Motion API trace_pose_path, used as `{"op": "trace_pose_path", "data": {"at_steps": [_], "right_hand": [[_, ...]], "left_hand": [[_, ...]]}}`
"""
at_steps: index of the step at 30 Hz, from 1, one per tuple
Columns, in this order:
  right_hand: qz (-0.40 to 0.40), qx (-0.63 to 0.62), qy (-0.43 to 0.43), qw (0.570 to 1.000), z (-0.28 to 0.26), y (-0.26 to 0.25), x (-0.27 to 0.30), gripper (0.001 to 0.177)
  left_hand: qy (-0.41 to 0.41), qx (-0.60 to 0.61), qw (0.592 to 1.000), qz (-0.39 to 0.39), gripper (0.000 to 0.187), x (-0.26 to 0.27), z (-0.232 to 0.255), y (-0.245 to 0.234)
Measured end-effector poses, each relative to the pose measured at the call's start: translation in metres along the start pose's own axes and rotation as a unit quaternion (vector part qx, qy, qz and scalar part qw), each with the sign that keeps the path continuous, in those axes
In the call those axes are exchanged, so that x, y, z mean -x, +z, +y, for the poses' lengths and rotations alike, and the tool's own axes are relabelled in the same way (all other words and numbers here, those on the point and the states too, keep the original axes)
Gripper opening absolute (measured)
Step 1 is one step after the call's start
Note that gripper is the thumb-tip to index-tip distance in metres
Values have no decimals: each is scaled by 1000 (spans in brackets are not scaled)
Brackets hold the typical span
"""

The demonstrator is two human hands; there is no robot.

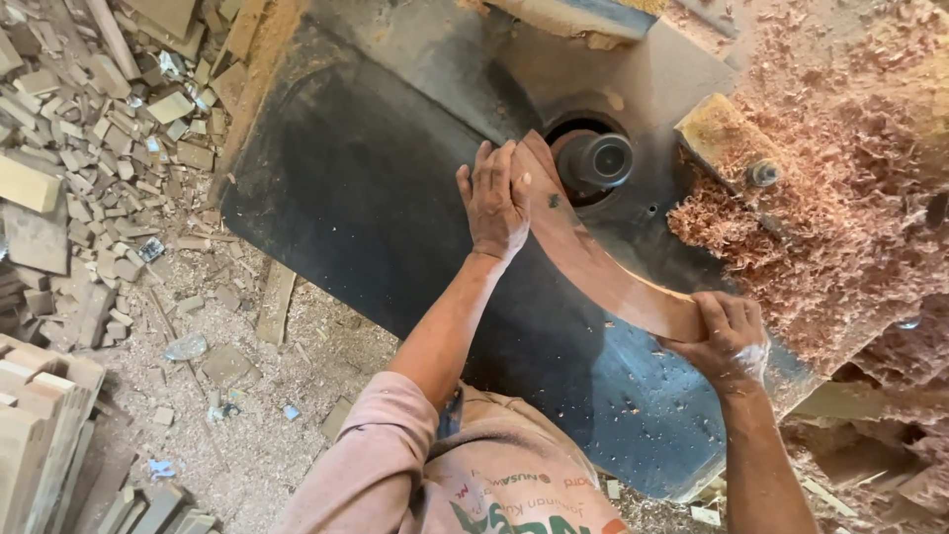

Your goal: The person smooths a curved wooden piece on a spindle sander, holding it with both hands and moving it back and forth against the rotating spindle. The person repeatedly flips the piece to sand different edges and surfaces.

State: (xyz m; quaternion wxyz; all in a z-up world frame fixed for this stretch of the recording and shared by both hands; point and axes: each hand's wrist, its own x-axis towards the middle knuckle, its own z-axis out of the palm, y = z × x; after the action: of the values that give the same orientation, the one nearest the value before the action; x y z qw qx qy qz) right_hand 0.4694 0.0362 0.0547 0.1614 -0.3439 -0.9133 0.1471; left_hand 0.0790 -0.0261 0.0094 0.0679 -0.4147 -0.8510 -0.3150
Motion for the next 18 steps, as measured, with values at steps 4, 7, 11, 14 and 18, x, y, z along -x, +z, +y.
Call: {"op": "trace_pose_path", "data": {"at_steps": [4, 7, 11, 14, 18], "right_hand": [[-2, 4, 1, 1000, 11, 8, 7, 91], [-17, -2, 4, 1000, 9, 6, 2, 89], [-7, -12, 2, 1000, 2, 3, -6, 85], [1, -12, -1, 1000, 4, 6, -8, 84], [11, -7, -18, 1000, 12, 14, -9, 84]], "left_hand": [[0, -10, 1000, -10, 50, -2, -3, 2], [2, 1, 1000, -2, 51, -3, -5, 4], [-2, -6, 1000, -9, 53, -5, -7, 7], [-2, -9, 1000, -5, 55, -8, -8, 7], [-2, -3, 1000, -4, 55, -11, -9, 9]]}}
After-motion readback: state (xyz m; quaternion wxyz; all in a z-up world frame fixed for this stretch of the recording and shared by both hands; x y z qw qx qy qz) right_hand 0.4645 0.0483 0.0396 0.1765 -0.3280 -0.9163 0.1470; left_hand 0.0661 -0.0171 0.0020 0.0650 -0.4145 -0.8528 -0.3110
